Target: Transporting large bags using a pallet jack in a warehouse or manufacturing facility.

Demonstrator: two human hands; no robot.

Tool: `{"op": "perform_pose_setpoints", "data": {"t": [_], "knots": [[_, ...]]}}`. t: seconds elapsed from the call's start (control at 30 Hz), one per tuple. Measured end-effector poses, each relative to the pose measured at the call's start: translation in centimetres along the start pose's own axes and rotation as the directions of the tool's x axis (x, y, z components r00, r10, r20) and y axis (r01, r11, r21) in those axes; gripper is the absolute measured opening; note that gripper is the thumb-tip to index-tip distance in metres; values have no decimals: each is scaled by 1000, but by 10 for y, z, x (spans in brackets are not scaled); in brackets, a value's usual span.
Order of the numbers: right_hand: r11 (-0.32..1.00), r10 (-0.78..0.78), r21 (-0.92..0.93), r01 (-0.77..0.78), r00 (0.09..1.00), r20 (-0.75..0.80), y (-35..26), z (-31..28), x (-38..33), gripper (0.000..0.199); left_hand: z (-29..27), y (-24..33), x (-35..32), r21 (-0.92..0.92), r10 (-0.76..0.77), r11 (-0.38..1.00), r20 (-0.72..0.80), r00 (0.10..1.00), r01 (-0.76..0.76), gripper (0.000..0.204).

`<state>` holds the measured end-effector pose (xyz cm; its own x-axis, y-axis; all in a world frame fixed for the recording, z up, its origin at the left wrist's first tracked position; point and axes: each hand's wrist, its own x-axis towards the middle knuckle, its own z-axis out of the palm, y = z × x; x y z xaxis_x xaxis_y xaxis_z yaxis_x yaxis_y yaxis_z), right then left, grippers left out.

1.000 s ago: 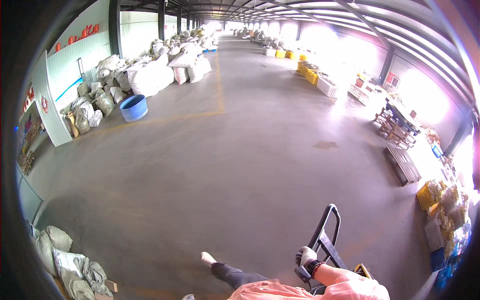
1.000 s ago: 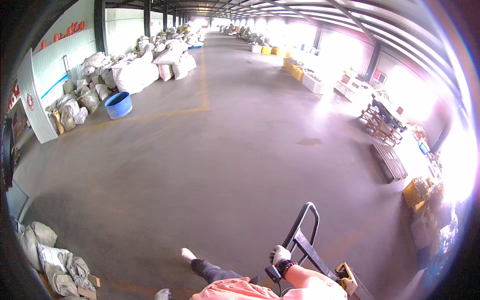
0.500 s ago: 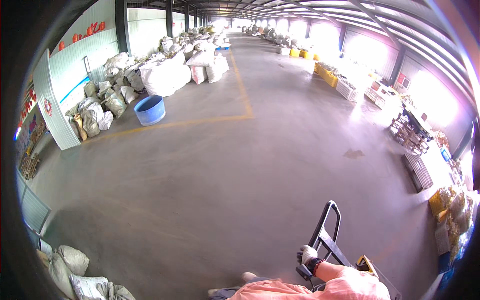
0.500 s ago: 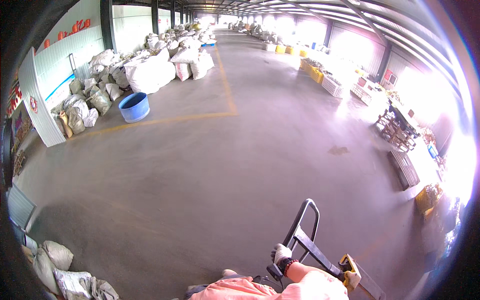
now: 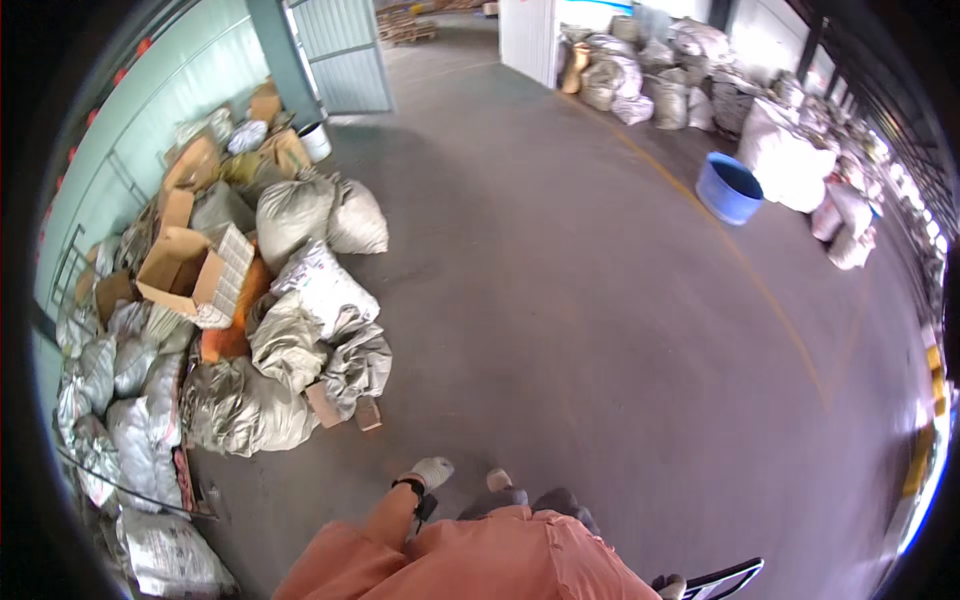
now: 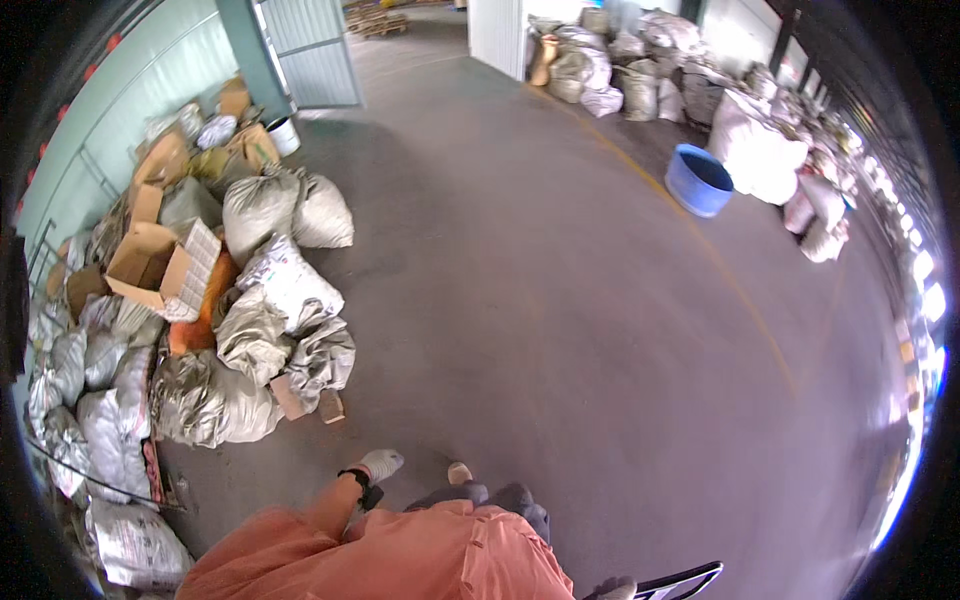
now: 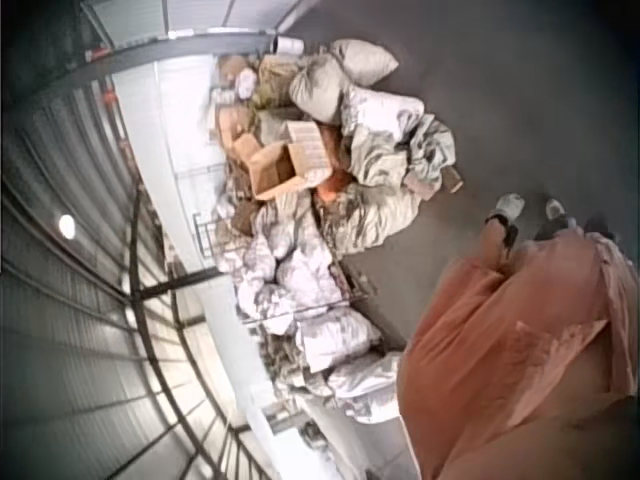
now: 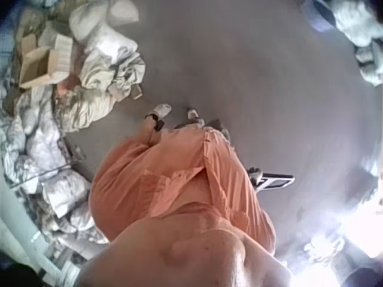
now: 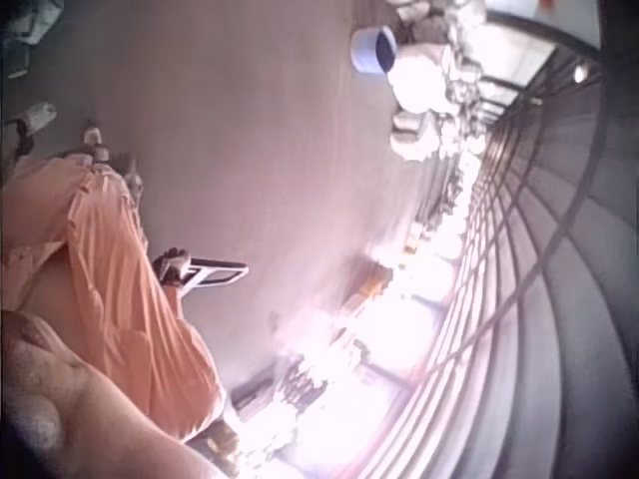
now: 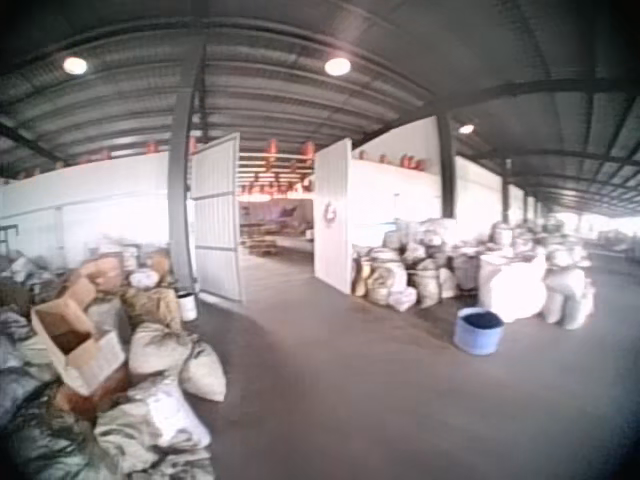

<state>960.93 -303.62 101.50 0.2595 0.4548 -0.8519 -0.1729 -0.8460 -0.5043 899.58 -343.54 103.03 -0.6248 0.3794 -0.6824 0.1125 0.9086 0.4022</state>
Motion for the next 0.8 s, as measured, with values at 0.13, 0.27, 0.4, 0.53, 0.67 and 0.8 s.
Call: {"op": "perform_pose_setpoints", "data": {"t": [0.13,0.27,0.4,0.53,0.67,0.8], "knots": [[994,-32,-95,50,983,183,8,208,-131,27,-86,-54,45,47,-82,995,-10,997,83,41],[994,-45,-83,77,939,341,32,321,-108,30,-147,-83,132,50,-162,986,24,987,160,45],[996,72,-59,-66,991,114,-10,473,-154,31,-205,-51,251,140,-93,987,64,994,83,32],[896,-147,427,125,989,19,-15,575,-77,23,-299,61,416,544,205,707,453,868,-451,30],[-142,-611,-918,371,696,376,-42,759,-169,18,-410,149,513,553,231,614,557,798,-564,32],[829,-484,-405,387,858,-171,-100,852,-203,9,-477,232,560,492,283,592,616,735,-639,33]]}}
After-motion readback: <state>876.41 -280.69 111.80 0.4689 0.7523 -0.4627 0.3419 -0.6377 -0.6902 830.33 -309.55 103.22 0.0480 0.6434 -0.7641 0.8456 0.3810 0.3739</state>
